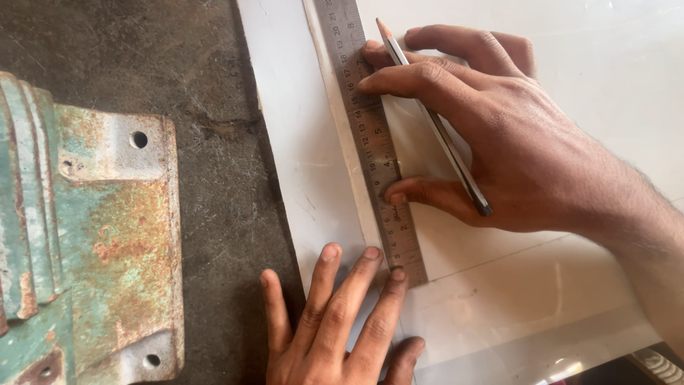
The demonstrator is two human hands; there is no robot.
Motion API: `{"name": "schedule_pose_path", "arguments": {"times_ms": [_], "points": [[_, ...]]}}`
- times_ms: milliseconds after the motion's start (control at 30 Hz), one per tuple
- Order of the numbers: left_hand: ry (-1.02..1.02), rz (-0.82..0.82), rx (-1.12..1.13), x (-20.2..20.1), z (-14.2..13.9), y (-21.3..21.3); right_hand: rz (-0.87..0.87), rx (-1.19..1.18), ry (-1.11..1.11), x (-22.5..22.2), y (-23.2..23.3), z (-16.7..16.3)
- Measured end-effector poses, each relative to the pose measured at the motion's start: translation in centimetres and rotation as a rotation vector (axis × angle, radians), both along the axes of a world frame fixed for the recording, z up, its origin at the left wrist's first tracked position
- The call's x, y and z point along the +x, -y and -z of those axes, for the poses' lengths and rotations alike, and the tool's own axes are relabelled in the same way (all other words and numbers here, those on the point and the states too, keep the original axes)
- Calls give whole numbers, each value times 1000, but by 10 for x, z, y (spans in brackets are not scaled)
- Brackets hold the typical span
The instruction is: The person sits at a workshop bench and uses a steel ruler and a pen to draw straight lines on white plastic sheets, repositioning the ruler repeatedly to mark a grid of lines. A rusty motor housing and red scissors sit on the bench beside the sheets.
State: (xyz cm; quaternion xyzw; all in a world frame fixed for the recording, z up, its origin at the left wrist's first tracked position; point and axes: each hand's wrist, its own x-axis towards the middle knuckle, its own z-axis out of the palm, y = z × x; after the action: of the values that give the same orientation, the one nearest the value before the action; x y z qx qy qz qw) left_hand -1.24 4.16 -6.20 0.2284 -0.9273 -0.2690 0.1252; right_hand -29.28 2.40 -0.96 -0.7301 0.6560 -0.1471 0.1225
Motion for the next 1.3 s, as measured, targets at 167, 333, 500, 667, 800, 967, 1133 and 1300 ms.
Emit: {"name": "schedule_pose_path", "arguments": {"times_ms": [167, 333, 500, 667, 800, 967, 1133, 1300], "points": [[-2, 9, -9, 1, 1, 0, -3, -10, 6, 1, 0, 0], [3, 17, -19, 2, 2, 1, -3, -7, 2, 0, 0, 0], [7, 20, -28, 1, 2, 1, -2, -9, -2, 0, 0, 0], [16, 32, -27, 2, 2, 1, -5, -10, 1, 0, 0, 0], [21, 27, -35, 2, 2, 1, -8, -8, 4, 1, 0, -1], [21, 20, -55, 2, 2, 1, -7, -9, 30, 0, 1, -3], [11, 29, -68, 3, 5, 2, -35, -90, 248, -12, 2, -6], [13, 62, -19, 2, 6, 4, 315, -17, 878, -21, 2, -12]]}}
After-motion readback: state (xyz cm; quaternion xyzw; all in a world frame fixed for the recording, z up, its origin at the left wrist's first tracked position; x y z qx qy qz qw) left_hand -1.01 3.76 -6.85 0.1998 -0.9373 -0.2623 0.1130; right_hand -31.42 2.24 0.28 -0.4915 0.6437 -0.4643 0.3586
